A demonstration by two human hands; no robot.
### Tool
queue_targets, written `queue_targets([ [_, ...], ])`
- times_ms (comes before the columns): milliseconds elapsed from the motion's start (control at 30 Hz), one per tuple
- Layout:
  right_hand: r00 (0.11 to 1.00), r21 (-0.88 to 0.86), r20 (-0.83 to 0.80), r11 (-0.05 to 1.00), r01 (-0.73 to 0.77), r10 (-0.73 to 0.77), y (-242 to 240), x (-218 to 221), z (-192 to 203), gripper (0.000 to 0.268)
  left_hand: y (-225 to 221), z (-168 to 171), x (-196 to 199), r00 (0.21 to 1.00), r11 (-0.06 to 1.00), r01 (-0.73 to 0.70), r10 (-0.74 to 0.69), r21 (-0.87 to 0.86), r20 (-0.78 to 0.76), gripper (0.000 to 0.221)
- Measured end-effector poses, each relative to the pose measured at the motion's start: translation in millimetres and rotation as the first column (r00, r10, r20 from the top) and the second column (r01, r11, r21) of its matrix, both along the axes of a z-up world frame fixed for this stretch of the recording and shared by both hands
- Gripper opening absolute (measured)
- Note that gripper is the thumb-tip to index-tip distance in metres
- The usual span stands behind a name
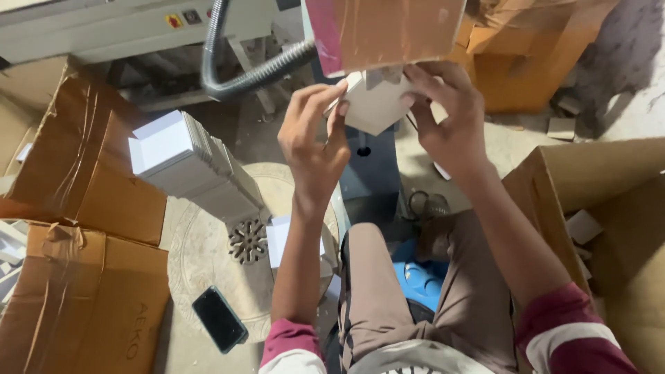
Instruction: The recorder is folding and assembling small white cardboard boxes at a workstation.
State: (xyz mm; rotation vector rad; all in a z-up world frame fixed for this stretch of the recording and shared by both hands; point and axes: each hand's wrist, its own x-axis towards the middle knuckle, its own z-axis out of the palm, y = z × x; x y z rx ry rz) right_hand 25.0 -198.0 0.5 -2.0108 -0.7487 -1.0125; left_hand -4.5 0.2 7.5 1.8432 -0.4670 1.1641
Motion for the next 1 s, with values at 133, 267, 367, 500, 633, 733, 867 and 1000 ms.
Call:
queue_targets([
  [133,0.926,0.296,-0.287,0.942,-0.158,0.245,-10,10,3,0.036,-11,21,-7,0.961,0.956,-0.234,0.2,0.177,0.19,0.034],
  [267,0.891,0.178,-0.417,0.978,-0.112,0.178,-24,-11,25,0.035,-18,42,-24,0.848,0.793,-0.407,0.143,0.453,0.51,0.018],
  [367,0.964,0.048,-0.192,0.983,-0.176,0.182,-15,-48,54,0.033,-12,10,-3,0.933,0.949,-0.158,0.053,0.272,0.356,0.03],
  [500,0.993,0.005,0.069,0.995,0.096,-0.096,-1,-25,44,0.037,-6,3,6,0.998,1.0,-0.016,0.016,0.002,0.068,0.037],
  [633,0.974,0.104,-0.175,0.987,-0.126,0.143,-4,-2,11,0.038,-4,3,0,0.999,0.999,-0.001,0.0,-0.032,-0.042,0.038],
  [733,0.966,0.164,-0.194,0.976,-0.142,0.173,-4,3,9,0.037,-5,6,-2,0.999,0.999,0.018,-0.019,-0.038,-0.041,0.037],
  [867,0.826,0.343,-0.477,0.929,-0.14,0.3,-6,6,14,0.04,-5,4,-6,0.995,0.999,-0.044,0.043,-0.01,-0.09,0.035],
  [1000,0.935,0.214,-0.244,0.955,-0.207,0.258,-18,-36,19,0.036,9,9,-22,0.891,0.945,0.198,-0.284,-0.26,-0.354,0.072],
])
